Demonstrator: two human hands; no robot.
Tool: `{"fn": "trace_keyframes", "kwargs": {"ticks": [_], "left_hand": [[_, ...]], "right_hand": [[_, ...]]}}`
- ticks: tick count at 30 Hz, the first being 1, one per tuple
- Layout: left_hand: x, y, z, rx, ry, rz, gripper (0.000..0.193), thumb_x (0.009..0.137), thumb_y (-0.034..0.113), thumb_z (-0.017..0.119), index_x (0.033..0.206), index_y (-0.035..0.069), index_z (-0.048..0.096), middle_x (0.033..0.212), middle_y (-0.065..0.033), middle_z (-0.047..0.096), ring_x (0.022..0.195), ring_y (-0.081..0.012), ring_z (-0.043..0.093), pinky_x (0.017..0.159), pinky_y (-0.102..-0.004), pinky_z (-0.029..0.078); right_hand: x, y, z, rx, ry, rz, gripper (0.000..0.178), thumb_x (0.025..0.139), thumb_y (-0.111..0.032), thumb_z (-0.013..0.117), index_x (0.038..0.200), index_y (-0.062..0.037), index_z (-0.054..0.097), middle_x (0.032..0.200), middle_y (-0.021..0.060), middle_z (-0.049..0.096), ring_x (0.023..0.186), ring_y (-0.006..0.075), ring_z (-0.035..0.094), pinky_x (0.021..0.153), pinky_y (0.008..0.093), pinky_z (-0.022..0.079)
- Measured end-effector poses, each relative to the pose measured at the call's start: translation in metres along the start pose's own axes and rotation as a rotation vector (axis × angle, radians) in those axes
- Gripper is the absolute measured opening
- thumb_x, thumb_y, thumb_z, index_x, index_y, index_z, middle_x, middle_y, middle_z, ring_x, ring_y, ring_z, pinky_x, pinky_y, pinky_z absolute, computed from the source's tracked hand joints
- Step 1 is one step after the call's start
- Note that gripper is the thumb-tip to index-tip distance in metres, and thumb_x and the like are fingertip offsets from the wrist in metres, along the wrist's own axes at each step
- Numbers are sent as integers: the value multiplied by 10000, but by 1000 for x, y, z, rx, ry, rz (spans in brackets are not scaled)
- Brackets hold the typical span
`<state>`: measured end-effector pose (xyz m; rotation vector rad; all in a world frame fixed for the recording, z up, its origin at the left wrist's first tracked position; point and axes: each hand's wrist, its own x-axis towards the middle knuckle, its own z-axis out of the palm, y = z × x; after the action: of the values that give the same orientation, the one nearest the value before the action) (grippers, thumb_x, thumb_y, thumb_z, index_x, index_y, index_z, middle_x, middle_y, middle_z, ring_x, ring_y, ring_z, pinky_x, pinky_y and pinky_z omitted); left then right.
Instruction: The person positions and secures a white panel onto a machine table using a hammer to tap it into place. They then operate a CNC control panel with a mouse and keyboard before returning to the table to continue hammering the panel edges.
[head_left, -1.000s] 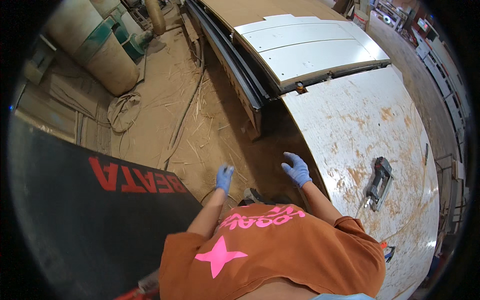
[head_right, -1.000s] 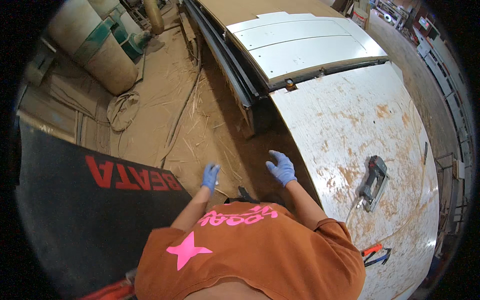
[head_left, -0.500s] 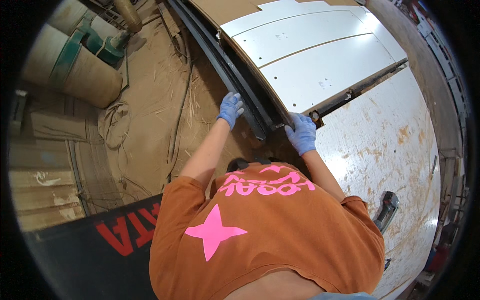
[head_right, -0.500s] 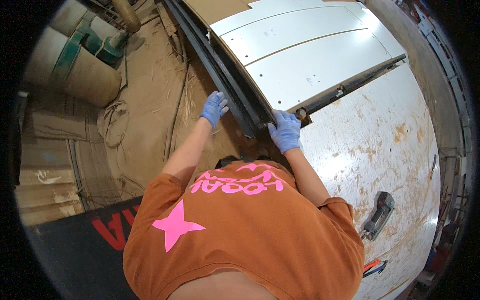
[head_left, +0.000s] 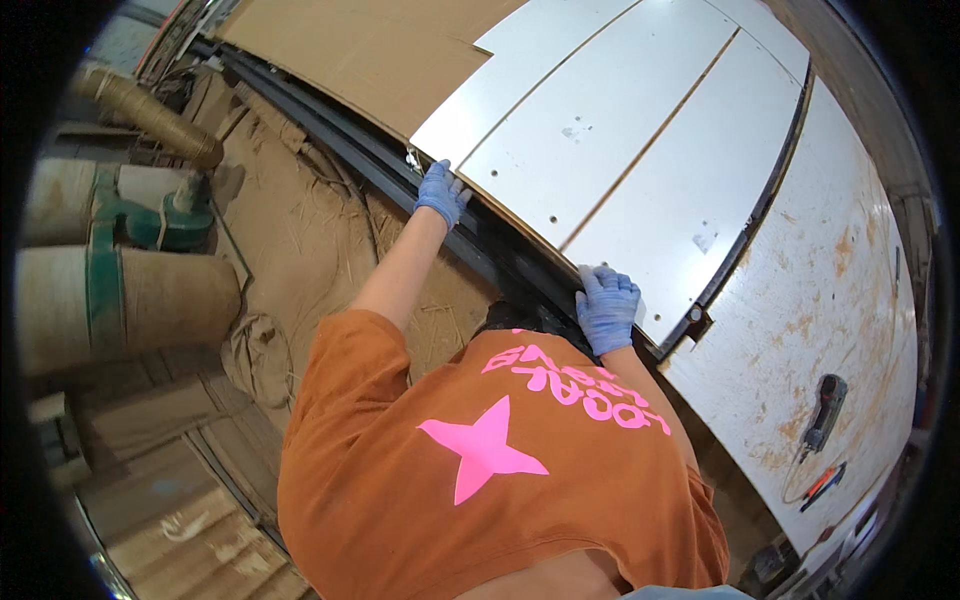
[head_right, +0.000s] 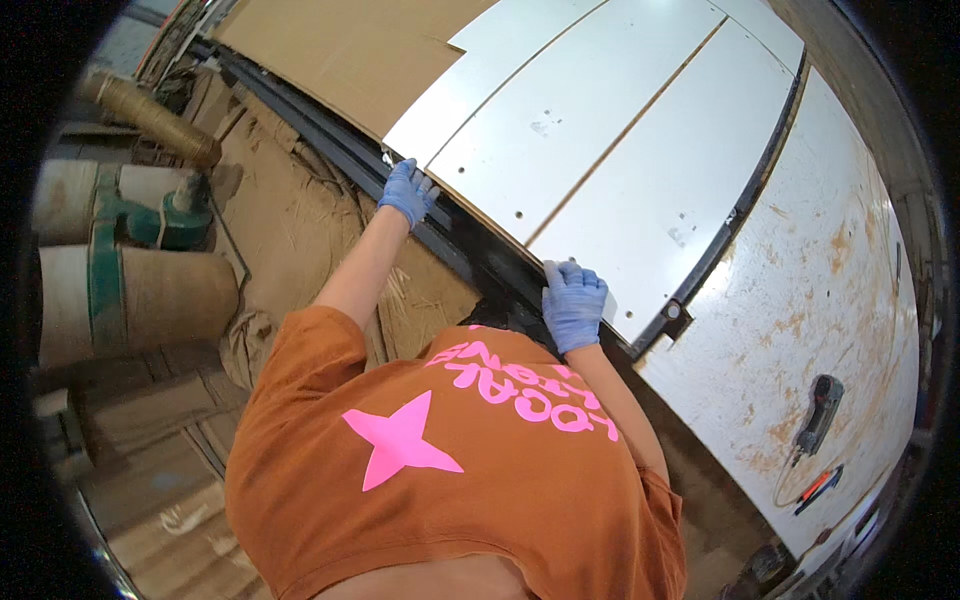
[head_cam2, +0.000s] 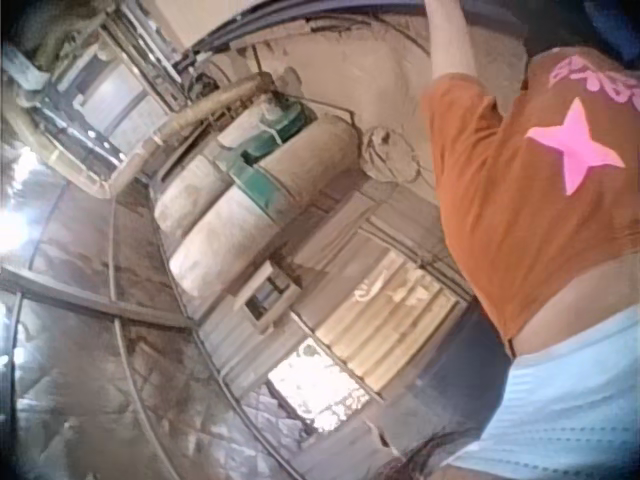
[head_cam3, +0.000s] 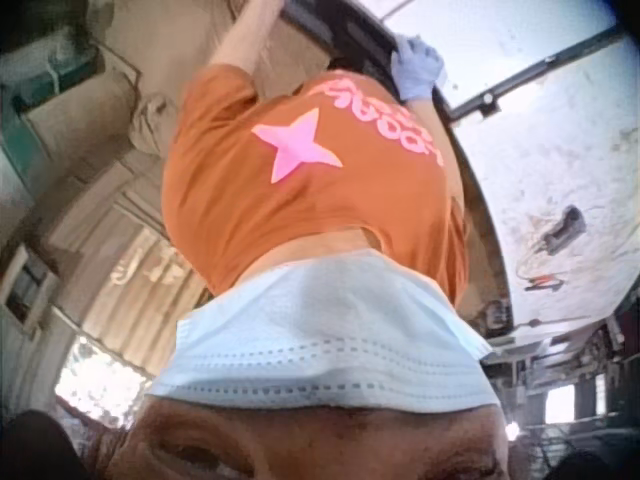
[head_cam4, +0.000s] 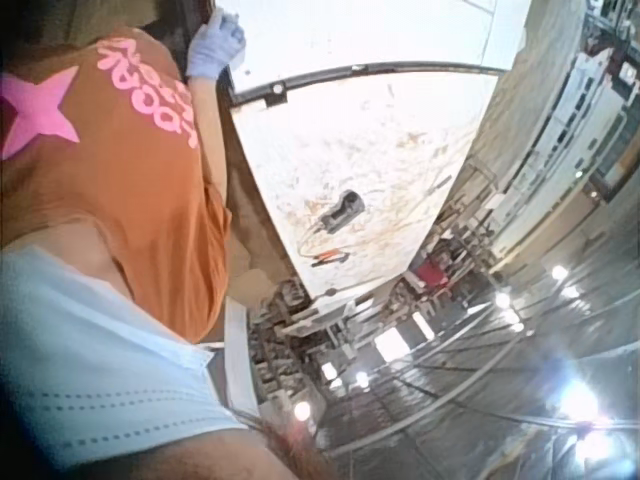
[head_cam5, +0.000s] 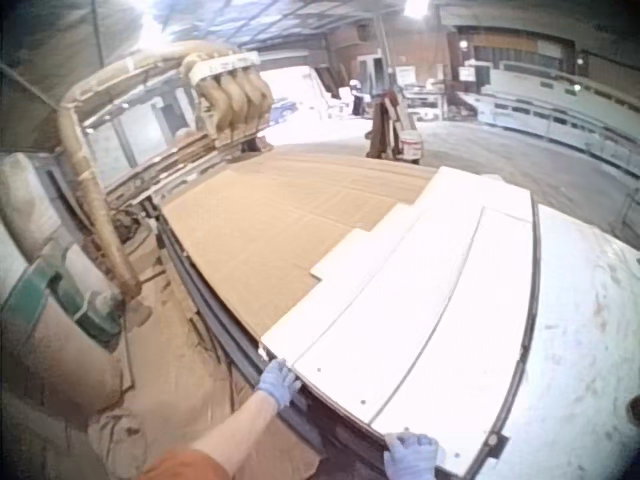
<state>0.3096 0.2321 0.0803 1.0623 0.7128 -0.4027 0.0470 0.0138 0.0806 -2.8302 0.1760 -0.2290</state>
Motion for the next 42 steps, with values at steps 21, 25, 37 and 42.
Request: {"fn": "trace_keyframes", "kwargs": {"ticks": [21,25,37,42], "left_hand": [[26,117,17,390,-551,10,486,861,548,558,1167,171,533,946,-26,602,760,-175,587,609,-307,479],[52,40,-4,197,-318,232,503,865,524,560,1209,159,521,943,-36,594,663,-182,570,529,-298,485],[69,121,355,684,-1254,360,887,825,526,658,1479,89,248,1511,-179,286,1353,-340,357,1051,-443,387],[69,78,176,1409,-973,813,929,740,522,725,1441,50,340,1490,-202,327,1390,-324,300,1130,-392,271]], "right_hand": [[98,-85,-121,-88,191,111,140,757,-185,685,869,-174,602,726,18,595,668,241,557,700,377,397],[77,-64,-95,-46,228,238,87,752,-217,688,825,-218,642,746,-12,618,685,200,578,694,366,391],[183,36,-134,-196,511,388,503,804,-343,663,1275,-209,546,1325,61,525,1262,269,423,1085,478,234],[-1,53,-53,-10,284,1108,730,760,-344,718,1361,-43,433,1387,206,430,1290,363,395,1082,442,316]]}}
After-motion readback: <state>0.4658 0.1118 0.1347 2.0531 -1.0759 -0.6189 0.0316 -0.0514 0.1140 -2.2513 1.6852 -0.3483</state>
